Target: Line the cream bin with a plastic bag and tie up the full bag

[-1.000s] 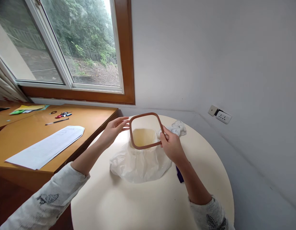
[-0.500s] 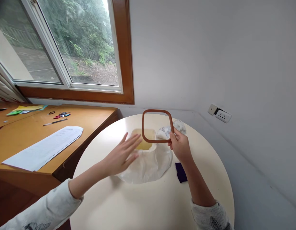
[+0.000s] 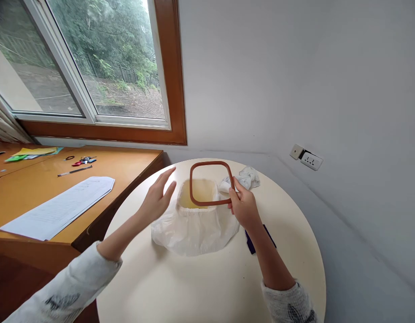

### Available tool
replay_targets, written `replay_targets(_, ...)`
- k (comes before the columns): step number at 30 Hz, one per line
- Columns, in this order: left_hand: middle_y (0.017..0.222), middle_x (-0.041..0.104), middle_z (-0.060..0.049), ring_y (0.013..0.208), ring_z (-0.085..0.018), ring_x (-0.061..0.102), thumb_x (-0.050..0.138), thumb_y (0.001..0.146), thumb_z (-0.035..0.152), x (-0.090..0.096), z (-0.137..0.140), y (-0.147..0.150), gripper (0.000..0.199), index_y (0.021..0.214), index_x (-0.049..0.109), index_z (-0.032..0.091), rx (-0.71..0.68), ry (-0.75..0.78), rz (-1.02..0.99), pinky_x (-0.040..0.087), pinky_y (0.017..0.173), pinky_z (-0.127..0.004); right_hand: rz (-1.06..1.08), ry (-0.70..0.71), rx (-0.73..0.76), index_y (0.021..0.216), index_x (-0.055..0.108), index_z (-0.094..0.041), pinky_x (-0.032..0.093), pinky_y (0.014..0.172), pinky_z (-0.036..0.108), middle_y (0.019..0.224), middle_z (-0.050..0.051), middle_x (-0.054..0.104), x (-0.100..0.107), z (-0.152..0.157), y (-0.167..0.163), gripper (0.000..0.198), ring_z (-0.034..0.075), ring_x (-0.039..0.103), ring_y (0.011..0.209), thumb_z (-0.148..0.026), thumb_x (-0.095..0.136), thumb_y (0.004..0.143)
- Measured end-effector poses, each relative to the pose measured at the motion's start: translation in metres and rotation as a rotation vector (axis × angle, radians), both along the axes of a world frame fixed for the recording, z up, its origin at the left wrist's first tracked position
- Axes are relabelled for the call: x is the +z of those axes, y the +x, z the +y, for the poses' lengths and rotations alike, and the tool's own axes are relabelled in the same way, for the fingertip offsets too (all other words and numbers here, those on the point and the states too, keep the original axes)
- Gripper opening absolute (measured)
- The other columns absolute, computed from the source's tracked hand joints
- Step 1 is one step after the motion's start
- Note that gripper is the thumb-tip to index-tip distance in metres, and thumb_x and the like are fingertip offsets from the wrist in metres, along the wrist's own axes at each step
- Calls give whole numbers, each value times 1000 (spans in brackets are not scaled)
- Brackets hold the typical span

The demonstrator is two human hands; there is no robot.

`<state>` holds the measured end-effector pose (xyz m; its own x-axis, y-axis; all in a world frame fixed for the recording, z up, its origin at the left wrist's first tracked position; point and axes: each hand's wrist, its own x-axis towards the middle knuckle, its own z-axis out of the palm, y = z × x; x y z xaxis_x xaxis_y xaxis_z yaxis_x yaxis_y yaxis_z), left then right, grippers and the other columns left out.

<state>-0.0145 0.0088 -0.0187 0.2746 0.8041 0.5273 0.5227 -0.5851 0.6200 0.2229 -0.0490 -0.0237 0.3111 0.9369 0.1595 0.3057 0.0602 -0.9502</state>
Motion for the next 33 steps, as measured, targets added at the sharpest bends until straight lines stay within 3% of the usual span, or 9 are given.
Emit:
replay_targets(4, 142, 38, -10, 132, -24, 31, 30, 89, 50, 2, 40, 3, 56, 133, 40, 17, -91, -305, -49, 23, 108, -42, 22, 2, 28, 136, 38, -12, 35, 39, 22, 43, -7, 42, -3, 2, -9, 62, 10, 40, 39, -40, 47, 81)
replay_targets(9, 118, 62, -7, 111, -26, 54, 35, 86, 54, -3, 52, 14, 50, 110, 63, 21, -250, -399, -8, 41, 92, -36, 24, 5, 40, 136, 38, -13, 35, 39, 22, 42, -7, 41, -6, 0, -10, 62, 9, 38, 38, -40, 46, 81)
replay_targets(14, 103, 68, -6, 95, -26, 61, 35, 85, 54, -1, 45, 14, 48, 104, 66, 21, -305, -432, 19, 46, 79, -32, 12, 0, 34, 136, 39, -12, 36, 39, 22, 42, -7, 44, -8, -2, -9, 63, 9, 37, 38, -40, 46, 80)
replay_targets(19, 103, 66, -6, 100, -24, 57, 38, 87, 46, 4, 36, 8, 37, 99, 65, 23, -247, -239, 29, 42, 83, -32, 32, -5, 41, 136, 38, -13, 36, 39, 22, 41, -8, 43, -9, -3, -10, 63, 9, 38, 38, -41, 47, 80)
replay_targets(23, 76, 64, -6, 77, -20, 57, 45, 86, 39, -1, 16, -3, 29, 75, 63, 20, -78, 58, 1, 41, 78, -34, 51, -4, 1, 136, 39, -14, 35, 39, 21, 41, -8, 43, -10, -7, -5, 62, 9, 37, 38, -41, 48, 80)
replay_targets(28, 85, 64, -4, 83, -19, 54, 58, 80, 37, -9, -8, -10, 16, 84, 65, 22, -358, 165, 283, 35, 87, -37, 47, -19, -22, 135, 39, -13, 35, 40, 23, 42, -6, 45, -7, -12, 1, 63, 9, 38, 39, -41, 50, 80)
replay_targets(33, 81, 63, -1, 78, -16, 54, 51, 86, 31, -12, -13, -3, 16, 82, 64, 22, -398, 149, 348, 34, 87, -38, 58, -46, -26, 135, 40, -13, 35, 42, 23, 43, -6, 45, -3, -14, 0, 63, 9, 38, 40, -40, 50, 80)
